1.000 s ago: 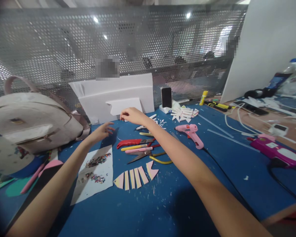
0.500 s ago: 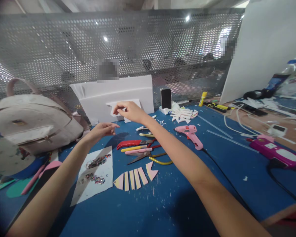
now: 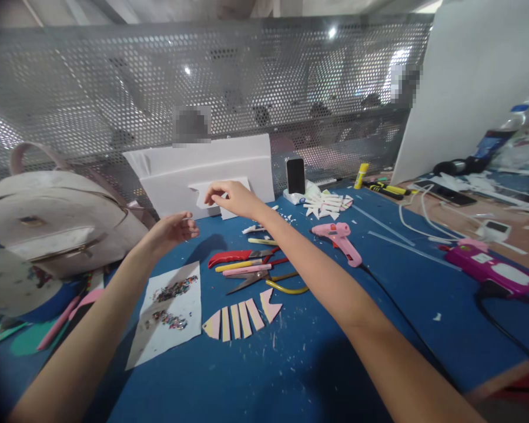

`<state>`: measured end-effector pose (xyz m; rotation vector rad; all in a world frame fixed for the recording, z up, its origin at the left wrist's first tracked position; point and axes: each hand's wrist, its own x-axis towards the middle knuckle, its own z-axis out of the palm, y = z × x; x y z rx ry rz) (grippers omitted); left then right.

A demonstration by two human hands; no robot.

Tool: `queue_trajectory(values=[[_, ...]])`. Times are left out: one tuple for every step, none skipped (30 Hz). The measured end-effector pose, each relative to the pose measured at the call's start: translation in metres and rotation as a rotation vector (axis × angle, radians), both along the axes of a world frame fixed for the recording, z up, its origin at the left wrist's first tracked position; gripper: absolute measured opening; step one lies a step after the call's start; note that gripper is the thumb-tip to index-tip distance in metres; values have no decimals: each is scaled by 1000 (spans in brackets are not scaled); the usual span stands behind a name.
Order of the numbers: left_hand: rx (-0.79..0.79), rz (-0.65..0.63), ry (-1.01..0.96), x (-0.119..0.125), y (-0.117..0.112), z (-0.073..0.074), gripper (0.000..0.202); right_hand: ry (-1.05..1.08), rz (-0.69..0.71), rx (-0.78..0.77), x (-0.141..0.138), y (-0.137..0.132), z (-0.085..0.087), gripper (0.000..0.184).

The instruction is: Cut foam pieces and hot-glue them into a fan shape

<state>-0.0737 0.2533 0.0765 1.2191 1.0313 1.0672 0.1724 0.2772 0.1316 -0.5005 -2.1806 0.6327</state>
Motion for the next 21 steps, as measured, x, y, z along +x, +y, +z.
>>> queue_trajectory(values=[[-4, 0, -15, 1, -1, 2, 34, 1, -4, -3, 1, 0, 0, 24], [-4, 1, -28, 1, -1, 3, 34, 4, -11, -8, 2, 1, 1, 23], [-3, 3, -38, 2, -2, 5, 34, 8, -22, -13, 4, 2, 1, 22], [-2, 7, -45, 2, -3, 7, 34, 15, -36, -20, 6, 4, 2, 21], [-1, 11, -50, 2, -4, 8, 34, 24, -53, -27, 8, 6, 3, 20], [-2, 15, -52, 2, -5, 9, 33, 36, -70, -36, 11, 7, 3, 20], [-4, 18, -53, 1, -7, 9, 33, 49, -86, -46, 14, 9, 4, 20], [-7, 20, -53, 1, -8, 10, 32, 61, -102, -58, 17, 11, 6, 22], [-9, 21, -55, 1, -9, 11, 32, 71, -115, -72, 20, 12, 7, 23], [-10, 22, -59, 0, -9, 11, 32, 80, -126, -86, 22, 14, 8, 24], [-11, 23, -63, 0, -10, 11, 32, 88, -137, -101, 25, 15, 9, 25], [-11, 23, -67, 0, -10, 12, 32, 97, -149, -117, 27, 16, 10, 26], [-12, 24, -71, -1, -10, 12, 32, 106, -163, -134, 29, 17, 11, 26], [-13, 25, -73, -1, -10, 12, 32, 117, -178, -152, 31, 18, 11, 25], [-16, 28, -73, -2, -9, 13, 32, 130, -196, -171, 33, 20, 12, 26], [-19, 31, -73, -3, -9, 14, 32, 145, -215, -193, 35, 21, 13, 27], [-22, 36, -73, -5, -9, 14, 32, 160, -233, -216, 37, 22, 13, 29], [-24, 43, -74, -7, -9, 15, 32, 176, -249, -240, 39, 24, 14, 30], [-26, 51, -76, -9, -8, 17, 32, 192, -261, -263, 41, 25, 14, 32], [-28, 60, -79, -11, -8, 18, 33, 207, -268, -286, 43, 26, 14, 33], [-29, 70, -84, -14, -8, 20, 33, 218, -268, -309, 44, 27, 14, 34]])
